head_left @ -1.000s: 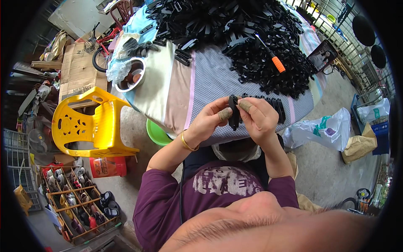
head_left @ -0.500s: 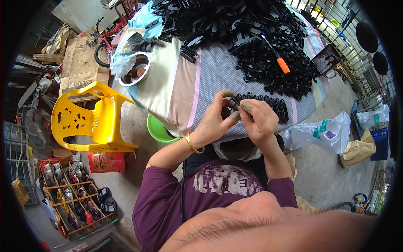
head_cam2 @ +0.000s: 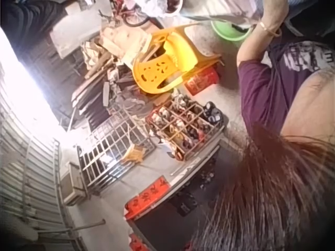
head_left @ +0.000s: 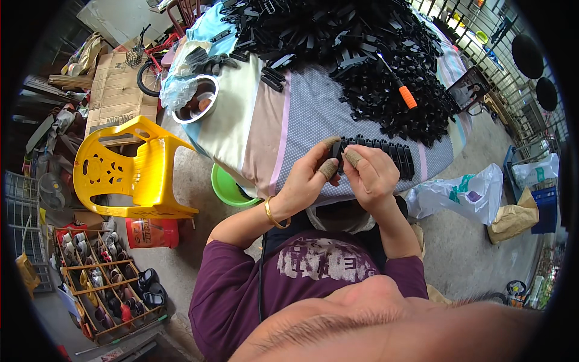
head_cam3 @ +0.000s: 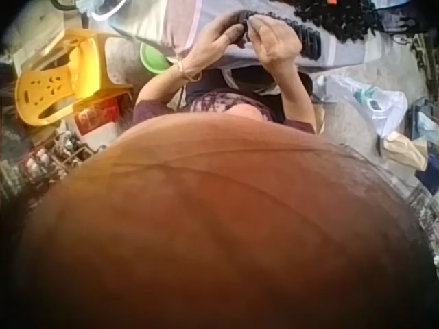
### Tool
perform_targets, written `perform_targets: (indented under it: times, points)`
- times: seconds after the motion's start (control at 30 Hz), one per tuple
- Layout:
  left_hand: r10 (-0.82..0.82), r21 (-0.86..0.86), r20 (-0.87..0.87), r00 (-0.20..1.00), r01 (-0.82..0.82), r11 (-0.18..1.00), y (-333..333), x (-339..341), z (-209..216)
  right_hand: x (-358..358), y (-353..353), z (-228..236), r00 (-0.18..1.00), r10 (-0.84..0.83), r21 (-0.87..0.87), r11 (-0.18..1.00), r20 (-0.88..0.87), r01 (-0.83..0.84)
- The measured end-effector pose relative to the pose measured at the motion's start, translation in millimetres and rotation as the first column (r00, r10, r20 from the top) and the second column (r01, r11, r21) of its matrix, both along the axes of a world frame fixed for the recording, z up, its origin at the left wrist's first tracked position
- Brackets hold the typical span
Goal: Assembling small black plastic hardware components using hands and a small tool.
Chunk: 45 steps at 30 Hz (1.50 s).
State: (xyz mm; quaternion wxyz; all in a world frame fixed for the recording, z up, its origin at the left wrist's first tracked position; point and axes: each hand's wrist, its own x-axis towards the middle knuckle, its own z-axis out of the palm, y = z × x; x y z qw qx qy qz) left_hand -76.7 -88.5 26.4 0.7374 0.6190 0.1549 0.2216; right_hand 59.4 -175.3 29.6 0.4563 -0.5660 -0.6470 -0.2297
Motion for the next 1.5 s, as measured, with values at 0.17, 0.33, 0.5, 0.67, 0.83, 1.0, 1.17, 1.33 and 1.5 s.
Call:
perform_targets:
  times: [0.17, 0.33, 0.5, 0.67, 0.83, 1.0, 1.17, 1.33, 1.5]
  points:
    - [0.032, 0.035, 0.003, 0.999, -0.033, 0.999, 2, 1, -8, -2, 0, 2, 0.999, -0.035, -0.100, 0.994, -0.001, 0.035]
    - [0.122, 0.165, 0.000, 0.993, -0.121, 0.979, 5, 0, -11, -9, 1, 9, 0.999, 0.006, -0.218, 0.976, -0.038, -0.014]
    - [0.188, 0.296, -0.027, 0.982, -0.172, 0.940, 9, 1, -22, -13, 0, -4, 0.999, 0.041, -0.303, 0.952, -0.029, -0.048]
    - [0.065, 0.037, -0.135, 0.989, -0.061, 0.997, 32, 6, -21, 6, -16, 0, 0.926, 0.231, -0.028, 0.968, -0.298, -0.251]
    - [0.224, 0.535, -0.261, 0.939, -0.052, 0.844, 46, 10, -17, 0, -119, -6, 0.465, 0.885, 0.671, 0.364, -0.032, -0.646]
    - [0.295, 0.691, -0.283, 0.913, -0.019, 0.722, 49, 21, -33, -30, -146, 62, 0.499, 0.316, 0.509, 0.057, 0.807, -0.859]
    - [0.316, 0.772, -0.345, 0.884, 0.076, 0.631, 41, 30, -24, -29, -118, 66, 0.569, 0.242, 0.575, 0.051, 0.786, -0.816]
    - [0.327, 0.786, -0.334, 0.884, 0.070, 0.614, 48, 30, -11, -26, -110, 64, 0.534, 0.388, 0.564, 0.041, 0.752, -0.825]
    - [0.613, 0.980, -0.065, 0.788, -0.066, 0.190, 131, 29, -13, -27, -109, 67, 0.626, 0.168, 0.632, 0.021, 0.762, -0.775]
